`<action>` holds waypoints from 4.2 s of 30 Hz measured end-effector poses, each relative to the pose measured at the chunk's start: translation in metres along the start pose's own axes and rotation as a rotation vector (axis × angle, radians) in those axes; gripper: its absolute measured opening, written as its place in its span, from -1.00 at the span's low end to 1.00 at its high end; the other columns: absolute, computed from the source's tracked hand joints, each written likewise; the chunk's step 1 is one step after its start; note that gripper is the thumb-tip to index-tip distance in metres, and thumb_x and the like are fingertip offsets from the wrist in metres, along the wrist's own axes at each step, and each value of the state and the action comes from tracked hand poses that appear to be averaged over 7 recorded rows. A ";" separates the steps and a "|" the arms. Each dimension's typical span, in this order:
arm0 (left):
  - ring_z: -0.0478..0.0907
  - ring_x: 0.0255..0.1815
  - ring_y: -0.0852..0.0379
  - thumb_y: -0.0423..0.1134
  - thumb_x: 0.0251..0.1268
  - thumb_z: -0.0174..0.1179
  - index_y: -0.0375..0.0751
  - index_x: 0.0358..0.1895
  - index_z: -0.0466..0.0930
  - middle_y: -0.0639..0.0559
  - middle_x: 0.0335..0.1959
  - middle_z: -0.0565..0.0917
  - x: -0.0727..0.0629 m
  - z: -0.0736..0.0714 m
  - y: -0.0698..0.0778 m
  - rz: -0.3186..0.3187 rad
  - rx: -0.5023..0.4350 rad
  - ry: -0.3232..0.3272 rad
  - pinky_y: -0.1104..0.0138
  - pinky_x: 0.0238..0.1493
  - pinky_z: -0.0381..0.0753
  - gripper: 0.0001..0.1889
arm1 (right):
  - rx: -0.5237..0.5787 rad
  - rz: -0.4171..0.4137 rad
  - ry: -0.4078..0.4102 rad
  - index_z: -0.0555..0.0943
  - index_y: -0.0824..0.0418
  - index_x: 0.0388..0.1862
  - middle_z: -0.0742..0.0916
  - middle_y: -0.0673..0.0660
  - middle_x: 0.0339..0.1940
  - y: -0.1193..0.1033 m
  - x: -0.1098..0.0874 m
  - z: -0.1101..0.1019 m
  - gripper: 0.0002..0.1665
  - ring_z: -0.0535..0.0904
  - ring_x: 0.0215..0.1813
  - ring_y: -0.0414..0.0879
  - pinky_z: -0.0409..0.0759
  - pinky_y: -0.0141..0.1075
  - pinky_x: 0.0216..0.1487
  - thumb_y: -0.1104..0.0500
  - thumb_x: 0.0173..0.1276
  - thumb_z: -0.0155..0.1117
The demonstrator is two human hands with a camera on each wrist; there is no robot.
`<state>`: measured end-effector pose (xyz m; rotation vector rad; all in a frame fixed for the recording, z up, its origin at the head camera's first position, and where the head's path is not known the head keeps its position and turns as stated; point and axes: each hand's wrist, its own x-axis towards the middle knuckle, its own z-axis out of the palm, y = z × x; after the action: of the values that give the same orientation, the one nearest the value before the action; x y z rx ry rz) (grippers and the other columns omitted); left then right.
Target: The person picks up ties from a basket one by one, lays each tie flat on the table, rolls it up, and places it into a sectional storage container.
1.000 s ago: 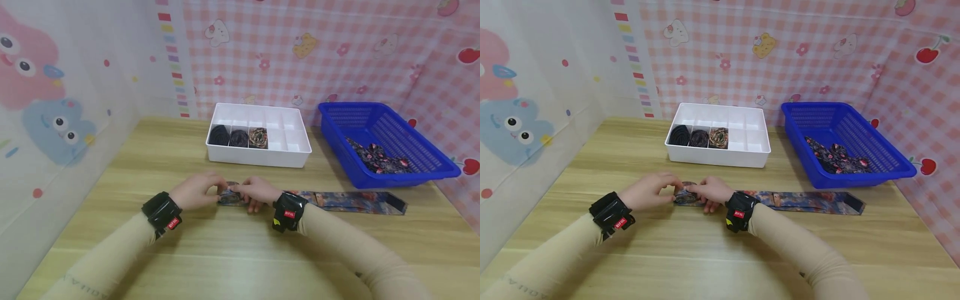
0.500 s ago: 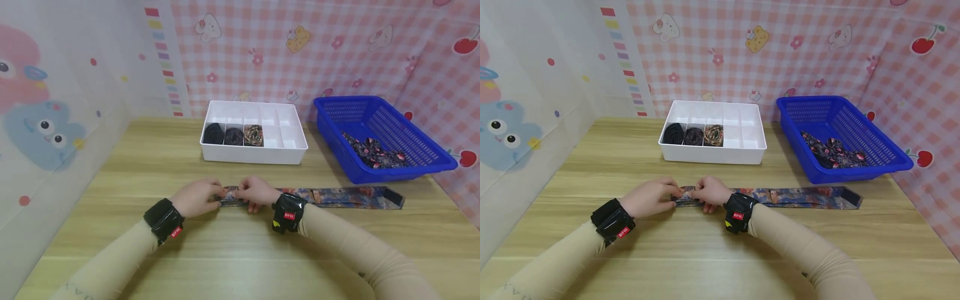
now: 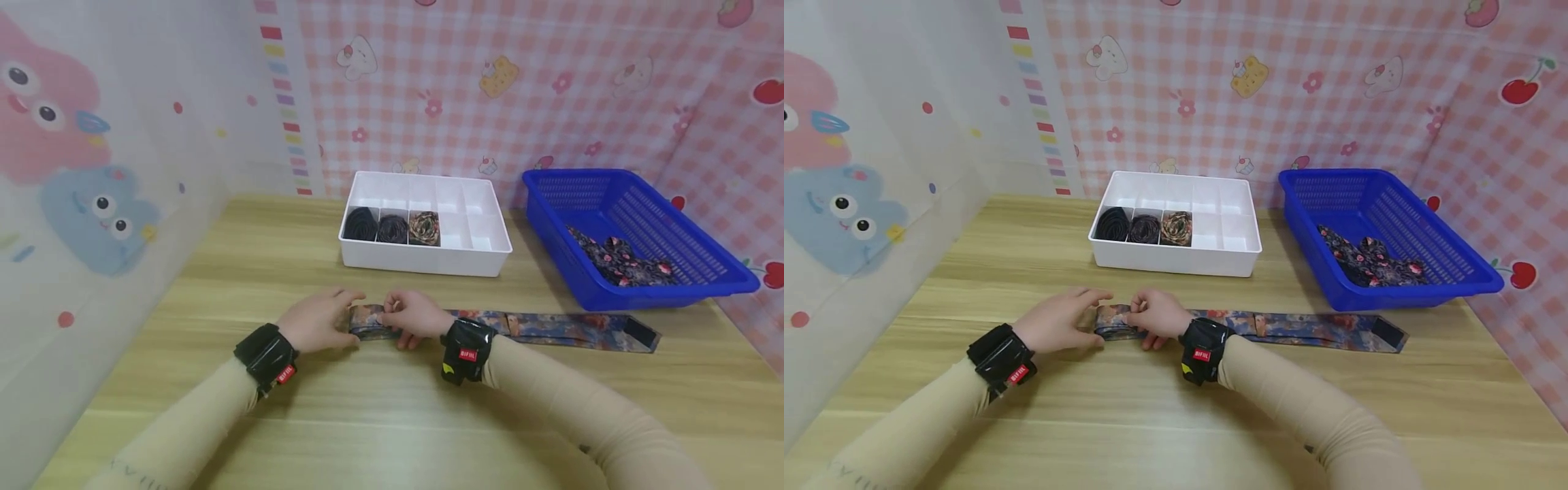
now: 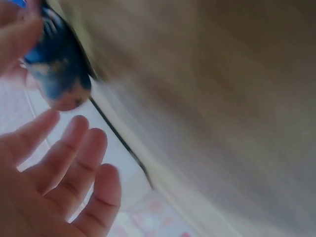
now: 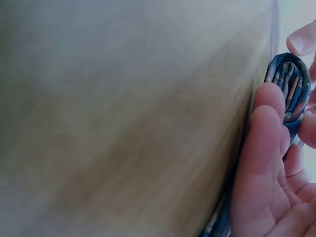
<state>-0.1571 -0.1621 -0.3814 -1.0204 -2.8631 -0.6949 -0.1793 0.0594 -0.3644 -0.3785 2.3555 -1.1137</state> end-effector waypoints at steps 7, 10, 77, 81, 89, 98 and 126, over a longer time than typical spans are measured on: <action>0.57 -0.02 -0.06 -0.10 -0.12 0.51 -0.34 0.28 0.40 -0.14 -0.06 0.64 0.005 0.003 -0.006 0.032 0.014 -0.016 0.08 0.06 0.52 -0.17 | -0.002 -0.031 0.012 0.43 0.21 -0.31 0.59 0.08 -0.54 0.004 -0.001 0.003 -0.77 0.59 -0.68 -0.09 0.54 -0.27 -0.70 0.11 0.39 0.25; 0.59 -0.10 -0.02 -0.18 -0.10 0.49 -0.30 0.24 0.44 -0.11 -0.12 0.66 0.005 0.002 -0.002 0.030 0.039 0.005 0.09 -0.02 0.55 -0.26 | 0.001 -0.044 0.023 0.44 0.21 -0.33 0.59 0.08 -0.55 0.004 -0.003 0.003 -0.77 0.58 -0.68 -0.09 0.55 -0.26 -0.70 0.11 0.39 0.25; 0.49 -0.34 0.15 -0.14 -0.07 0.47 -0.20 -0.09 0.52 0.07 -0.30 0.56 0.029 0.015 0.037 0.036 -0.008 -0.001 0.24 -0.27 0.52 -0.54 | 0.050 0.043 0.014 0.63 0.25 -0.29 0.52 0.05 -0.65 0.024 -0.029 -0.027 -0.71 0.43 -0.65 -0.16 0.41 -0.38 -0.71 0.02 0.35 0.22; 0.50 -0.32 0.14 -0.12 -0.06 0.46 -0.22 -0.05 0.54 0.05 -0.26 0.56 0.028 0.016 0.036 0.032 -0.005 0.001 0.23 -0.25 0.53 -0.52 | 0.029 0.046 0.028 0.60 0.27 -0.25 0.54 0.06 -0.61 0.028 -0.029 -0.028 -0.73 0.43 -0.63 -0.15 0.44 -0.36 -0.70 0.05 0.36 0.23; 0.54 -0.25 0.06 -0.03 -0.08 0.48 -0.26 0.01 0.53 -0.01 -0.21 0.57 0.029 0.014 0.042 0.006 0.030 -0.009 0.17 -0.17 0.57 -0.42 | 0.246 0.144 0.124 0.46 0.29 -0.20 0.66 0.16 -0.39 0.031 -0.028 -0.026 -0.69 0.63 -0.54 -0.10 0.61 -0.27 -0.57 0.12 0.29 0.33; 0.59 -0.05 -0.02 -0.22 -0.01 0.42 -0.27 0.22 0.43 -0.12 -0.01 0.63 0.025 0.012 0.040 0.051 -0.020 -0.047 0.12 0.02 0.53 -0.34 | 0.263 0.102 0.112 0.62 0.29 -0.32 0.66 0.10 -0.46 0.031 -0.031 -0.020 -0.82 0.64 -0.53 -0.12 0.61 -0.28 -0.56 0.17 0.27 0.30; 0.55 -0.16 0.11 -0.44 0.04 0.22 -0.26 0.28 0.44 -0.11 0.11 0.51 0.045 -0.013 0.061 0.192 -0.166 0.012 0.29 -0.13 0.55 -0.39 | 0.110 0.123 0.135 0.53 0.26 -0.26 0.62 0.11 -0.50 0.019 -0.043 -0.026 -0.39 0.53 -0.69 -0.10 0.60 -0.21 -0.61 -0.31 0.27 0.19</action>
<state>-0.1570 -0.0987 -0.3372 -1.2857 -2.6847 -0.9289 -0.1588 0.1074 -0.3514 -0.1204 2.3838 -1.2379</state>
